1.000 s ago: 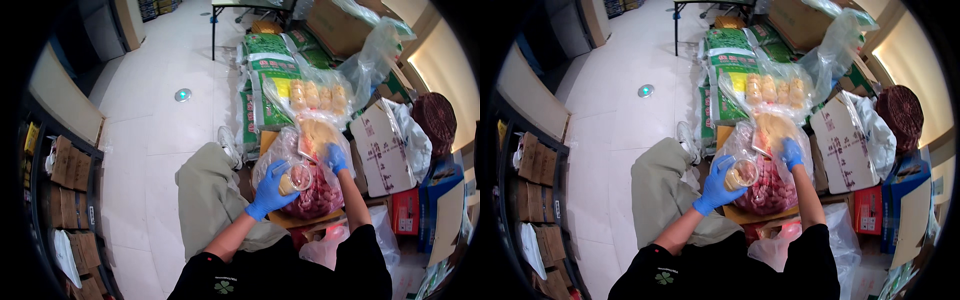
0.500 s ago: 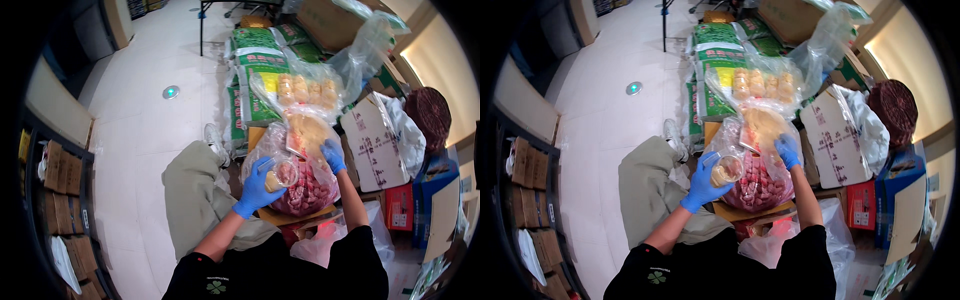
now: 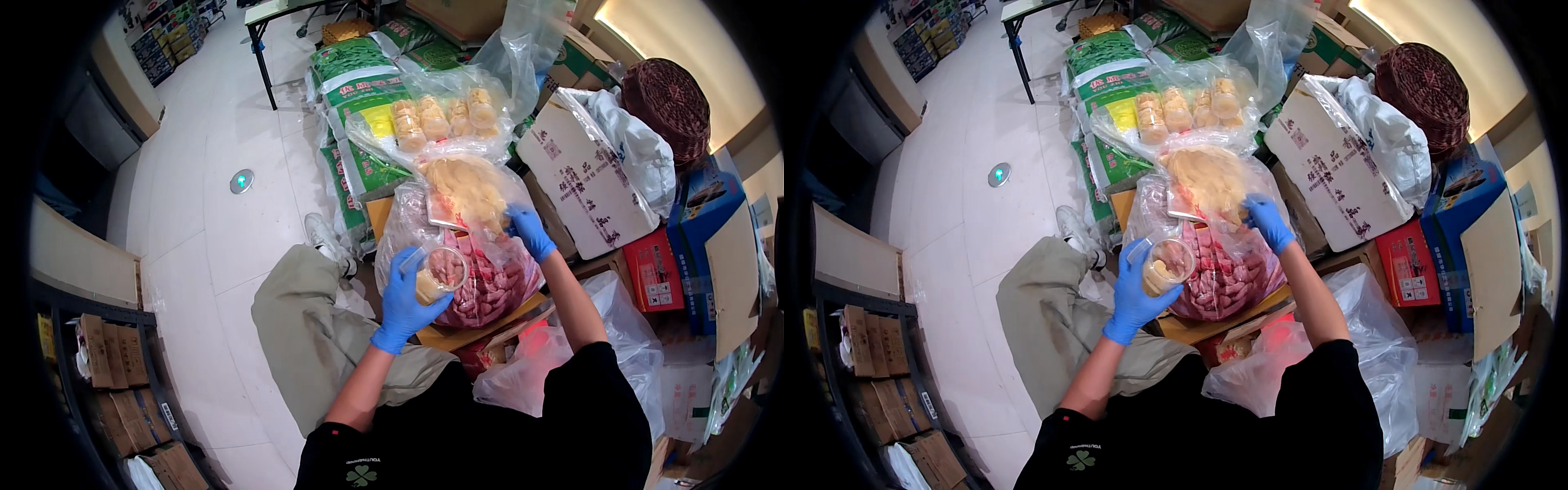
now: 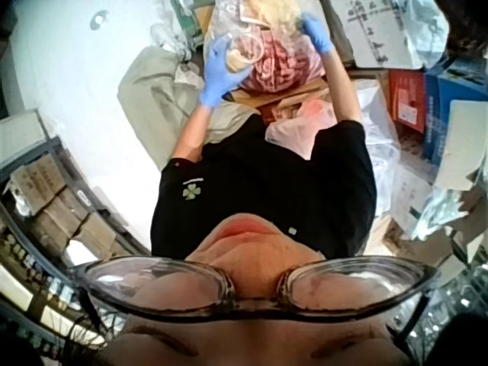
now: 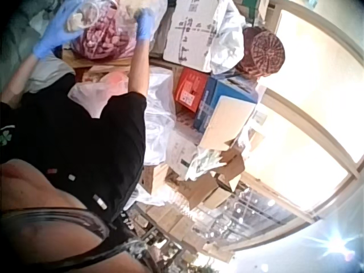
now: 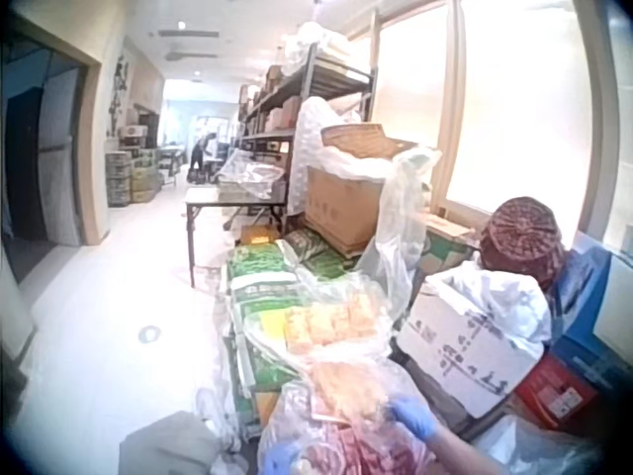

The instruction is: The recorder is packing dried food items into plastic containers and bags.

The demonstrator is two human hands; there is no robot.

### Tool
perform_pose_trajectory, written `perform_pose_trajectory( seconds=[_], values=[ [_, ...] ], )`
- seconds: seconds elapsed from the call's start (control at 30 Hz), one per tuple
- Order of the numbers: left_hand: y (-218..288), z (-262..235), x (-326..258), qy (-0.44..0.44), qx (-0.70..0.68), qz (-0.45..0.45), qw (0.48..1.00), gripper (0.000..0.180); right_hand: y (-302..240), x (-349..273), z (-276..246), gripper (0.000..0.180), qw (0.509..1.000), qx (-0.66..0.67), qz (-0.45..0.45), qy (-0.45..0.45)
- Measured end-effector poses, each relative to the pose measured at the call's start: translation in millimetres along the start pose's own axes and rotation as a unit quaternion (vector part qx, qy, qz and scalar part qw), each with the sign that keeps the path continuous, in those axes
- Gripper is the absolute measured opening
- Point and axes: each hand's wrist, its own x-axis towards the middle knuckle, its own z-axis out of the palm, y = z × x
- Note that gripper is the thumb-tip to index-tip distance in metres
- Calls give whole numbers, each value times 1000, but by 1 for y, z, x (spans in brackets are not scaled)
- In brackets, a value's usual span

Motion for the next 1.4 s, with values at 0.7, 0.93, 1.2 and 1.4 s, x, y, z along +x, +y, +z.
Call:
perform_pose_trajectory(
  seconds=[0.7,0.93,1.2,1.4],
  values=[
    [-5,-2,-5,3,8,-14,1000,87,-144,-147,102,37,916,-268,-181,-236],
    [0,-20,-11,77,-28,37,996,93,-149,-148,81,24,969,-33,-160,-184],
    [-18,-15,-12,75,-2,4,997,90,-76,-96,16,25,834,-499,-234,-39],
    [-17,-11,-8,63,-10,16,998,88,-14,-36,13,38,848,-478,-211,-83]
  ],
)
